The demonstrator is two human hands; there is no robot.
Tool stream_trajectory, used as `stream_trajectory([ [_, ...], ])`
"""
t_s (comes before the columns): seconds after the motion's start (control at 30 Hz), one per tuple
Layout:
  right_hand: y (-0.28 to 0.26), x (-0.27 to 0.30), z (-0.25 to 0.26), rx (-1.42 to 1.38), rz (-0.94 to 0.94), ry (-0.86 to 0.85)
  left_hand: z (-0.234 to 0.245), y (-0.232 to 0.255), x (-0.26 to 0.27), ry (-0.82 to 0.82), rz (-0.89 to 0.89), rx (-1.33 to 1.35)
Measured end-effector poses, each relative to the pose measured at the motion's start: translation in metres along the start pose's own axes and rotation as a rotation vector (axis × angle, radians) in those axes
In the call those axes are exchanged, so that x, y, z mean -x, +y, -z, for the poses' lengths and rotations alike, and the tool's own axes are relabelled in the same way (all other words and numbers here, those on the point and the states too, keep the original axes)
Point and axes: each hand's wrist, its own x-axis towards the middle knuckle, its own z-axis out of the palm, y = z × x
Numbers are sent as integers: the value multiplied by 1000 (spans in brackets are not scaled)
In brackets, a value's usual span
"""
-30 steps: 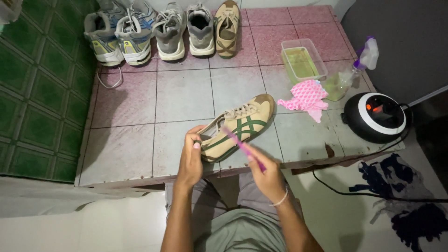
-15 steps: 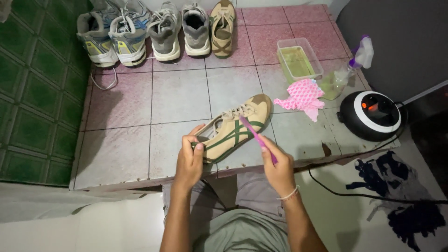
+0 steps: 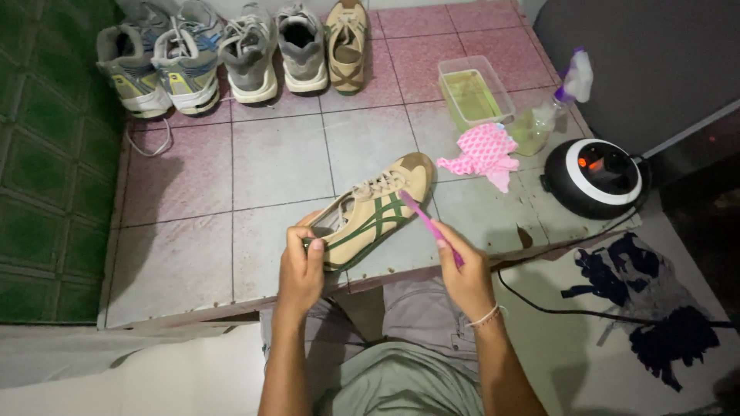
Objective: Cleaning a sneaker with a toothbrush and cleaning solution on a tiled surface.
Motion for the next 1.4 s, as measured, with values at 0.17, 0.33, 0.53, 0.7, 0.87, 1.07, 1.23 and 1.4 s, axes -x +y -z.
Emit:
stream_trajectory([
  [0.17, -2, -7, 3, -110, -46, -76, -3, -7, -3, -15, -46, 83],
  [0.33, 16, -31, 18, 181, -41, 78, -10, -27, -1, 20, -84, 104],
  [0.53, 25, -39, 36, 324, -153, -47, -13, -27, 2, 5, -70, -8],
  [0.7, 24, -40, 51, 19, -253, -223, -14, -26, 1, 7, -53, -81],
  [0.87, 27, -39, 55, 201, -213, -92, -13, -30, 2, 5, -3, -51],
  [1.07, 20, -64, 64, 19, -202, -81, -9, -25, -4, 49, 123, 102],
  [1.23, 12, -131, 64, 42, -430, 217, -10, -29, -4, 86, 210, 64],
  [1.4, 42, -174, 57, 133, -504, 197, -9, -29, -5, 77, 287, 10],
])
